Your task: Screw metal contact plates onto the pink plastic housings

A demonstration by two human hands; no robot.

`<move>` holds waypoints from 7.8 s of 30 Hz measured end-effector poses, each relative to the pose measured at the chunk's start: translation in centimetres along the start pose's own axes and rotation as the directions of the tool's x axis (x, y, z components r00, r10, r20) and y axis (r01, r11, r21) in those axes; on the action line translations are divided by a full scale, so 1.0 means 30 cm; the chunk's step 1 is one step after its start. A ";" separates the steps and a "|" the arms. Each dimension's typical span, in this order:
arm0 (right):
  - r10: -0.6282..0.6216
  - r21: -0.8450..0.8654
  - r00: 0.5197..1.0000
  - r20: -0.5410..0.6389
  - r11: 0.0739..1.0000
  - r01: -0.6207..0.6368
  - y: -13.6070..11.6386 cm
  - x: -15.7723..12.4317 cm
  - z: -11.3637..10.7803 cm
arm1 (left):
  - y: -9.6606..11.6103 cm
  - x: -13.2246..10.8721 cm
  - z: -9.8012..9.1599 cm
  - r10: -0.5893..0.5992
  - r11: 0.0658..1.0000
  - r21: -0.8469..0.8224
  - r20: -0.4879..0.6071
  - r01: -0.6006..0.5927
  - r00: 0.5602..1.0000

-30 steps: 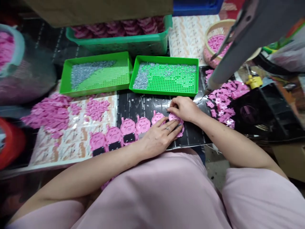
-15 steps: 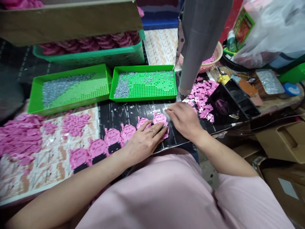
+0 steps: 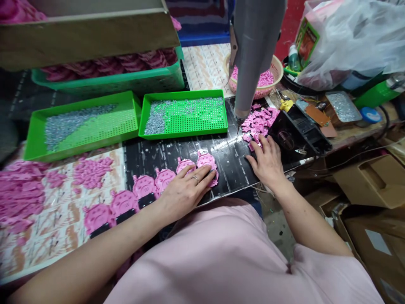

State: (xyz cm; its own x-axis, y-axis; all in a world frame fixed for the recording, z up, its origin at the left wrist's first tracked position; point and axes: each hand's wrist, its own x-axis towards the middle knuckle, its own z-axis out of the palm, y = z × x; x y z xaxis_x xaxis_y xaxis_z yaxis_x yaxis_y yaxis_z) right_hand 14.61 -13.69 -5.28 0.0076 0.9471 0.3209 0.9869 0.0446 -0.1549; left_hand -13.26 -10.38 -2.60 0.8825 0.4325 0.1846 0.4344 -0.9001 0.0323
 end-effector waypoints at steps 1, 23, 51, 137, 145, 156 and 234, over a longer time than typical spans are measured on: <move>-0.014 0.011 1.000 -0.004 1.000 0.014 -0.001 0.005 0.005 | 0.000 -0.001 0.001 0.002 1.000 0.001 -0.005 -0.002 1.000; -0.190 0.038 0.981 -0.046 0.981 0.192 -0.033 0.065 -0.119 | 0.039 -0.030 -0.006 -0.058 0.997 -0.043 -0.007 0.058 0.998; -0.297 0.120 0.955 0.005 0.948 0.294 -0.101 0.021 -0.064 | 0.084 -0.043 0.050 -0.178 0.982 -0.077 -0.114 0.170 0.977; -0.844 0.199 0.519 -0.137 0.489 0.849 -0.376 0.251 0.010 | 0.061 -0.168 -0.011 -0.226 0.963 0.100 -0.215 0.252 0.950; -0.898 0.210 0.439 -0.014 0.427 0.880 -0.366 0.298 0.029 | 0.047 -0.169 -0.021 -0.215 0.970 0.064 -0.237 0.237 0.947; -0.716 -0.049 0.699 -0.012 0.698 0.714 -0.482 0.166 -0.010 | 0.044 -0.172 -0.006 -0.210 0.973 0.050 -0.217 0.226 0.953; -0.684 0.013 0.729 0.005 0.729 0.684 -0.462 0.207 -0.017 | 0.007 -0.161 -0.039 -0.171 0.985 0.003 -0.186 0.174 0.968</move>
State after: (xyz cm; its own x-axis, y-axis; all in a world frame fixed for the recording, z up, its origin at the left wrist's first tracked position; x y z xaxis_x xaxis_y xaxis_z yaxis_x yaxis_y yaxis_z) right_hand 1.07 -8.58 -0.65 -0.6706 0.6616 0.3355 0.7228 0.6846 0.0947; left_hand -17.64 -12.71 -2.32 0.7462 0.5626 0.3559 0.5821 -0.8108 0.0612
